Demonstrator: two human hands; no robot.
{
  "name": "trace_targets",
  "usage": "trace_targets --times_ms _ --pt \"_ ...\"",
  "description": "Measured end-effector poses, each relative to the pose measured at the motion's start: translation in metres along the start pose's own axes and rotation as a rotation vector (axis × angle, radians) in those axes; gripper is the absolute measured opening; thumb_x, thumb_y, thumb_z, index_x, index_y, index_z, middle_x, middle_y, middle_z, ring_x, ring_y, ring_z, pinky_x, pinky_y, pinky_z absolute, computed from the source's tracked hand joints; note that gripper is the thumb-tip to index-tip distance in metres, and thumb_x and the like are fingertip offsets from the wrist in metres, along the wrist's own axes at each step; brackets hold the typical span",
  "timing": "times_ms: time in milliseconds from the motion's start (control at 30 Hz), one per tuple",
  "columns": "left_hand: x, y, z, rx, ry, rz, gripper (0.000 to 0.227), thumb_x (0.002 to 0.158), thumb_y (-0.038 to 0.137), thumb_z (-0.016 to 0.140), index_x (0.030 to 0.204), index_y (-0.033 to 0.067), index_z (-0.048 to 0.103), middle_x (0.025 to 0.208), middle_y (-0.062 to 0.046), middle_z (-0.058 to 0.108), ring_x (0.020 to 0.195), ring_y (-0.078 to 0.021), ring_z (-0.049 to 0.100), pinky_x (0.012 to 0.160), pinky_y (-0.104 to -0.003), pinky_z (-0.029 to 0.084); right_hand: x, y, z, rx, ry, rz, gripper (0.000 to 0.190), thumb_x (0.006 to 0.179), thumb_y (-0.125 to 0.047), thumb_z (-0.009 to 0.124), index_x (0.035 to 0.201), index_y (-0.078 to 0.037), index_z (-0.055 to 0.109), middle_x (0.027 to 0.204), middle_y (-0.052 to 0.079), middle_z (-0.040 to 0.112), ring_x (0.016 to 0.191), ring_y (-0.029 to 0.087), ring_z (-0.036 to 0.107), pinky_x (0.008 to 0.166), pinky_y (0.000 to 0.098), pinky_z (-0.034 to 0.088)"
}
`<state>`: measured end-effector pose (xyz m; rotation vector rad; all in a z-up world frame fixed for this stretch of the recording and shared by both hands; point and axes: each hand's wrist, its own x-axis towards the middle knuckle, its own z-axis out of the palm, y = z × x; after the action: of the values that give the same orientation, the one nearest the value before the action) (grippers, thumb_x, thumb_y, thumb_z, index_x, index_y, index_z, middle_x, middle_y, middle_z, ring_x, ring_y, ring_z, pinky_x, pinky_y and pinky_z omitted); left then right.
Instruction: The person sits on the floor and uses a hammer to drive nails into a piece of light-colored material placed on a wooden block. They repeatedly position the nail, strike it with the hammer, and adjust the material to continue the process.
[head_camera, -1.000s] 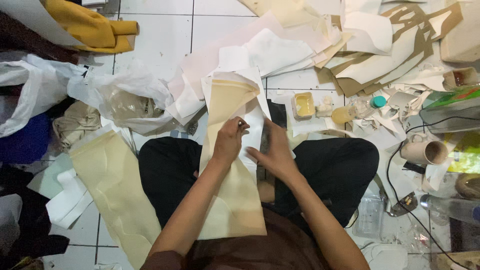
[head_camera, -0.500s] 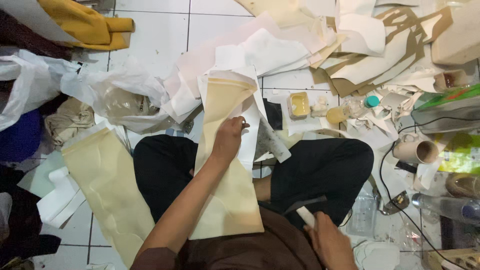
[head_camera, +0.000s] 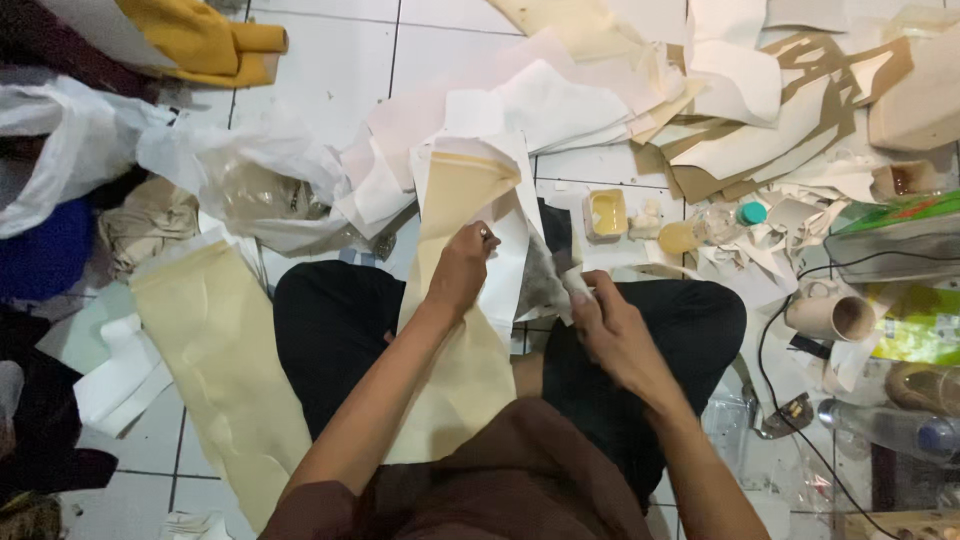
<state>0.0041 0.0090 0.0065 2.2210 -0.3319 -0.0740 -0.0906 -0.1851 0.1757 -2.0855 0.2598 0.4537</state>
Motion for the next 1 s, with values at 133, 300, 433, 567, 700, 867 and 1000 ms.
trace_targets --times_ms 133,300,433,567,700,867,1000 --pt "-0.005 0.003 0.005 0.003 0.025 -0.017 0.014 0.099 0.014 0.048 0.089 0.0048 0.049 0.079 -0.015 0.059 0.079 -0.0314 0.062 0.068 -0.041 0.052 0.024 0.047 0.043 0.235 0.005 -0.014 0.059 0.095 -0.039 0.033 0.130 0.008 0.041 0.063 0.009 0.053 0.050 0.019 0.055 0.049 0.0365 0.048" --pt "-0.007 0.000 -0.004 -0.440 0.051 -0.076 0.009 0.098 0.002 0.040 0.092 -0.0013 0.045 0.089 -0.009 0.051 0.086 -0.0185 0.058 0.077 -0.032 0.052 0.046 0.066 0.071 0.119 0.011 -0.047 0.053 0.100 -0.033 0.032 0.133 0.007 0.042 0.065 0.021 0.061 0.062 0.036 0.061 0.058 0.0487 0.043" --pt "-0.006 0.005 -0.009 -0.382 0.116 -0.045 0.006 0.095 -0.006 0.047 0.090 -0.0035 0.048 0.083 -0.018 0.057 0.079 -0.0261 0.065 0.069 -0.033 0.056 0.049 0.060 0.069 0.086 0.016 -0.010 0.049 0.101 -0.034 0.030 0.131 0.002 0.045 0.061 0.012 0.061 0.058 0.027 0.061 0.059 0.0416 0.048" --pt "-0.005 0.006 -0.009 -0.233 0.136 0.034 0.009 0.093 -0.002 0.053 0.085 0.0025 0.055 0.078 -0.013 0.061 0.074 -0.0269 0.065 0.062 -0.034 0.055 0.063 0.087 0.074 0.120 0.020 0.008 0.053 0.101 -0.034 0.031 0.133 0.006 0.042 0.061 0.010 0.058 0.057 0.025 0.059 0.055 0.0398 0.047" --pt "-0.007 0.001 -0.002 -0.098 0.134 0.066 0.006 0.091 0.009 0.060 0.086 0.0079 0.056 0.078 -0.008 0.061 0.078 -0.0278 0.064 0.072 -0.037 0.054 0.055 0.079 0.073 0.180 0.028 0.063 0.057 0.101 -0.035 0.031 0.135 0.009 0.038 0.061 0.010 0.058 0.052 0.023 0.058 0.048 0.0363 0.047" --pt "-0.007 -0.004 0.001 -0.064 0.121 0.077 0.007 0.092 0.012 0.059 0.087 0.0089 0.056 0.078 -0.007 0.062 0.080 -0.0267 0.064 0.074 -0.036 0.053 0.060 0.084 0.076 0.176 0.023 0.042 0.059 0.101 -0.036 0.031 0.135 0.012 0.037 0.062 0.011 0.059 0.052 0.023 0.059 0.046 0.0370 0.046" --pt "-0.006 0.001 -0.005 -0.078 0.091 0.061 0.006 0.094 0.010 0.056 0.089 0.0082 0.056 0.080 -0.008 0.063 0.082 -0.0268 0.064 0.074 -0.036 0.053 0.054 0.071 0.070 0.226 0.020 0.032 0.058 0.102 -0.037 0.031 0.135 0.010 0.037 0.060 0.011 0.055 0.050 0.022 0.058 0.043 0.0343 0.048"
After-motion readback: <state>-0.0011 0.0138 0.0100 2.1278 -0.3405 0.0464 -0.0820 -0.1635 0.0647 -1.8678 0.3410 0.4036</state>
